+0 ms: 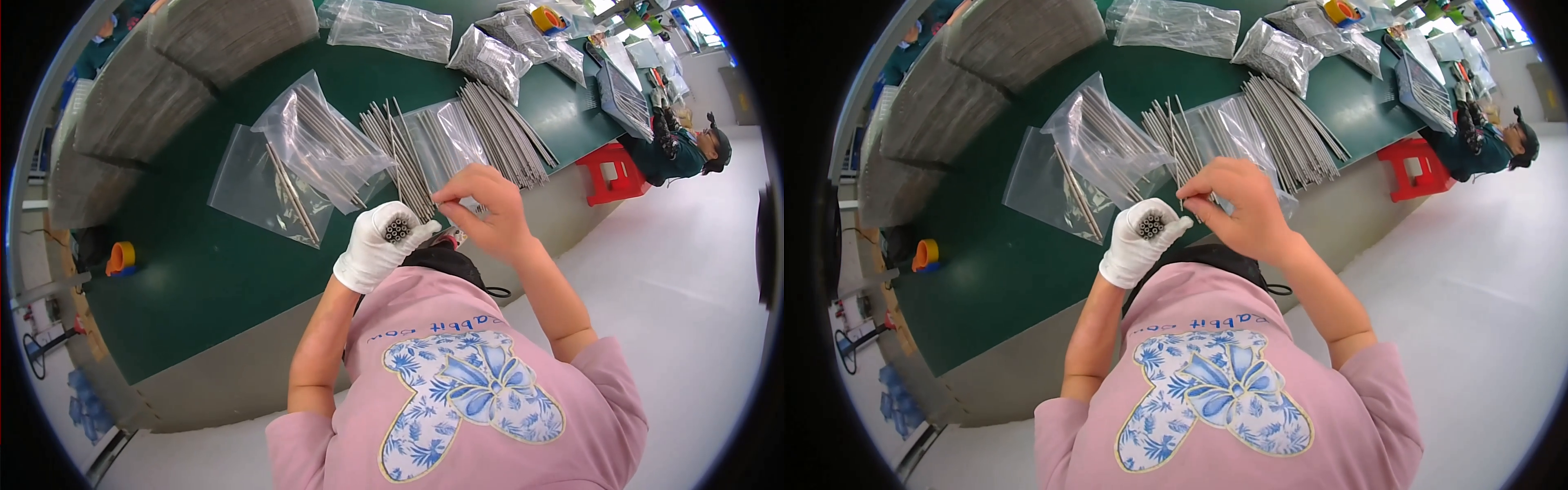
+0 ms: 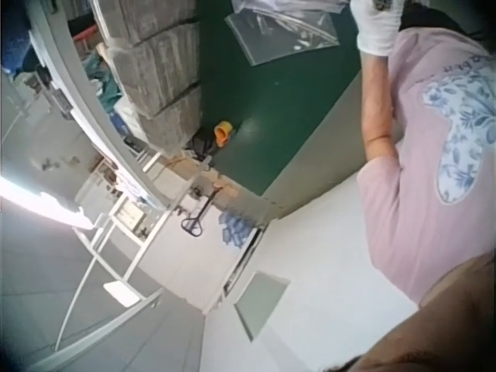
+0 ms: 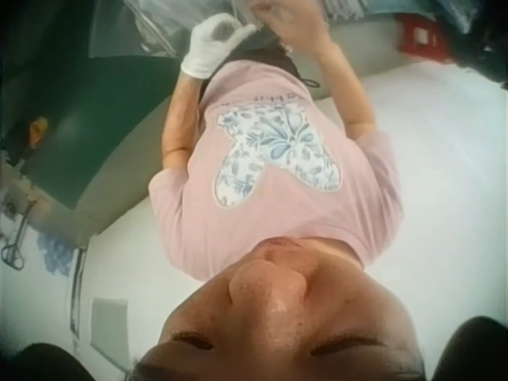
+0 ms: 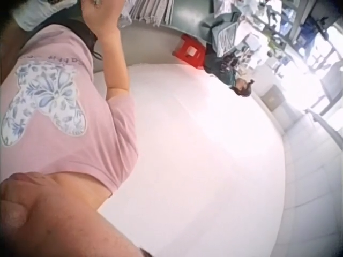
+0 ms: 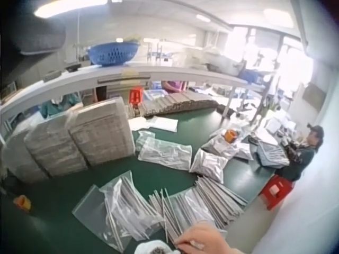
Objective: Manually counting and packaging thin metal rods into plastic bags at an industrial workbench.
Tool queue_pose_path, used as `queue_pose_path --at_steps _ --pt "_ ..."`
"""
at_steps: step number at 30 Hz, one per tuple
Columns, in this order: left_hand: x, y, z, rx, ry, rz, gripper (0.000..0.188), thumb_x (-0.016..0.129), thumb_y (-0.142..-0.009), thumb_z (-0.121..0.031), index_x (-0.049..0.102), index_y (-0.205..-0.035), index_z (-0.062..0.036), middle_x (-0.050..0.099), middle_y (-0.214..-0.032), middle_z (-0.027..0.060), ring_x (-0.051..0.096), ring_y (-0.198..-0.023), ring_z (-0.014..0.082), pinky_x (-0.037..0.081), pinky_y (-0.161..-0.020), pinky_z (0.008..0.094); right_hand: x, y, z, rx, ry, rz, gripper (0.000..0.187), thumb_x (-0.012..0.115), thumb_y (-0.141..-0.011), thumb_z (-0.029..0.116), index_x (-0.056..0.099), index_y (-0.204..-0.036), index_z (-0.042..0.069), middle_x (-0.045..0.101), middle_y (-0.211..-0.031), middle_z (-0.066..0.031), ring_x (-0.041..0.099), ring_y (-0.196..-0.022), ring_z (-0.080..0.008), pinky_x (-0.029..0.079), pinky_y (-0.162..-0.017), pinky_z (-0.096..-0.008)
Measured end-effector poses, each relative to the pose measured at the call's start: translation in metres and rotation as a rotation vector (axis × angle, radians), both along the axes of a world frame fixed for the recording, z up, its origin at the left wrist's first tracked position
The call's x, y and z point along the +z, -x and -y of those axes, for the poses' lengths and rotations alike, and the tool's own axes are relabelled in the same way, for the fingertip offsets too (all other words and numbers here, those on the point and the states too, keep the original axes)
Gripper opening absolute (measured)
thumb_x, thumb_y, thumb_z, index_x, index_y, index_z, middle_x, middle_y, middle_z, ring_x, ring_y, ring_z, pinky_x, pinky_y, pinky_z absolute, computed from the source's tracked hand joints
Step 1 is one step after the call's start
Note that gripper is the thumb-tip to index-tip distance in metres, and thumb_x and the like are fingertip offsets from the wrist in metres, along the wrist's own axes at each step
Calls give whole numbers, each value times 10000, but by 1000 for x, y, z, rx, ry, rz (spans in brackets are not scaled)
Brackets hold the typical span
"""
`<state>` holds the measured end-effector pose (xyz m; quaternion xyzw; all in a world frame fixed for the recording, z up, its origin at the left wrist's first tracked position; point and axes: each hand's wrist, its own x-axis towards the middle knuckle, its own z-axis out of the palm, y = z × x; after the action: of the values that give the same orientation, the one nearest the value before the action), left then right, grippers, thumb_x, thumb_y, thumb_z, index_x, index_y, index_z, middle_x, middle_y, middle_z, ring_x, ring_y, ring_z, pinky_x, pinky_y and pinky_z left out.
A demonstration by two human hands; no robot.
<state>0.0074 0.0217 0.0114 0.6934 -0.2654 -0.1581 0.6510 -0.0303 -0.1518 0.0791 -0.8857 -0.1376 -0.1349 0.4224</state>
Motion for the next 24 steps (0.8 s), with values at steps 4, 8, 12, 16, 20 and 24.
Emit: queue_pose_path --at_steps 4,8,12,16,20,24 --pt "2 0 0 -6 31 38 222 754 -677 -89 538 -674 -39 534 -627 68 494 -529 176 415 -511 282 8 6 -13 -12 -117 46 111 640 -702 25 618 -801 70 614 -743 -43 580 -684 -216 408 -623 -311" --pt "2 2 -4 -21 46 33 196 733 -692 -62 542 -725 -40 540 -667 73 513 -571 199 423 -538 285 8 7 -19 20 -81 91 113 648 -694 29 612 -792 73 625 -758 -33 583 -684 -209 410 -622 -311" --pt "5 2 -5 -33 57 66 167 715 -701 -37 557 -757 -43 555 -702 76 529 -606 213 437 -567 291 8 8 -20 4 -42 92 116 652 -684 25 607 -780 72 623 -754 -28 580 -679 -210 412 -624 -309" --pt "3 2 -7 -19 102 100 171 714 -692 -29 571 -785 -44 573 -733 79 550 -632 222 452 -588 292 5 9 -22 11 -32 96 125 660 -669 25 602 -768 74 620 -744 -27 577 -667 -210 416 -631 -308" --pt "2 2 -9 -54 93 104 192 713 -674 -10 583 -811 -44 588 -761 85 571 -662 229 465 -610 289 5 9 -23 30 -35 105 132 664 -660 24 601 -765 74 618 -738 -25 577 -656 -209 422 -644 -307" --pt "4 2 -9 -62 105 80 200 714 -659 1 586 -807 -44 589 -757 87 574 -662 235 466 -607 291 5 10 -23 32 -34 106 131 661 -661 20 600 -764 73 617 -734 -25 576 -654 -208 425 -644 -307"
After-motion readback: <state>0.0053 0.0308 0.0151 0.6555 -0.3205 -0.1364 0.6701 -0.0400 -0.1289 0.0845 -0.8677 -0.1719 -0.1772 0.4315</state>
